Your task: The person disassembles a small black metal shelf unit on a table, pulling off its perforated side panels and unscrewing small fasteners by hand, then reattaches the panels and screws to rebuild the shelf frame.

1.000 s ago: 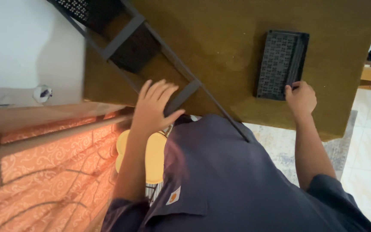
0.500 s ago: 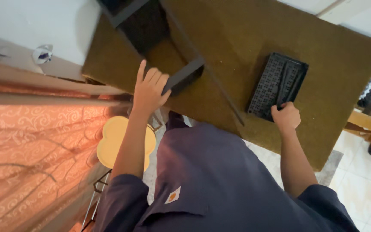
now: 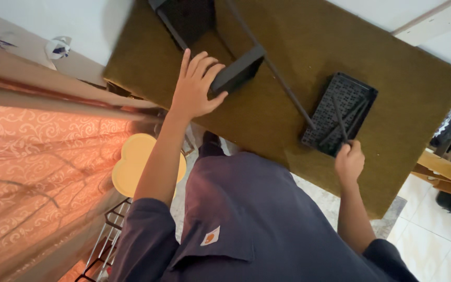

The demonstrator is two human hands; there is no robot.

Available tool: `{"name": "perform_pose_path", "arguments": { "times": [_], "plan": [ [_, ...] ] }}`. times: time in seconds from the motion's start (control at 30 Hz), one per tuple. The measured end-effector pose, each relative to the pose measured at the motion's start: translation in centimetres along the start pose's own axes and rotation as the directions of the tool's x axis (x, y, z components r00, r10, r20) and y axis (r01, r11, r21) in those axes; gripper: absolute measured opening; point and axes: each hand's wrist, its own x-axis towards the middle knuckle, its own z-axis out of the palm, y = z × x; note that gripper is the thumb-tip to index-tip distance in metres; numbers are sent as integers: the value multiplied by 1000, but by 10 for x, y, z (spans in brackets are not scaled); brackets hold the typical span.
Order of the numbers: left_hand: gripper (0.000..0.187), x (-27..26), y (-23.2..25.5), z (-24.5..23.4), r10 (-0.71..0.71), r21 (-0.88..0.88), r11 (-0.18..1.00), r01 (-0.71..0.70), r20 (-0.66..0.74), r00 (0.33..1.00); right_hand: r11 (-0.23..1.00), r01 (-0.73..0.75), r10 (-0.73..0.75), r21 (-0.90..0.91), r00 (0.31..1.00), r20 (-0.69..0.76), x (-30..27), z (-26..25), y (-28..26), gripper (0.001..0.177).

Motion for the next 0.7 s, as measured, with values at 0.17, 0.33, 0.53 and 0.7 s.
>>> {"name": "perform_pose_path", "arguments": {
  "times": [0.17, 0.33, 0.53, 0.7],
  "plan": [
    [63, -7, -19, -6, 3, 18, 1000, -3, 20, 1000, 982, 43, -84, 181, 970, 228, -57, -18, -44, 28],
    [58, -13, -32, 5, -2, -14, 1000, 3, 50, 999, 846, 404, -495, 348, 837, 233, -91, -16, -125, 29],
    [55, -18, -36, 17, -24, -61, 998, 25, 28, 999, 950, 220, -297, 223, 855, 425, -87, -19, -223, 29],
    [57, -19, -37, 19, -42, -113, 993, 46, 39, 998, 798, 512, -568, 318, 815, 112, -80, -32, -273, 21]
  ]
}}
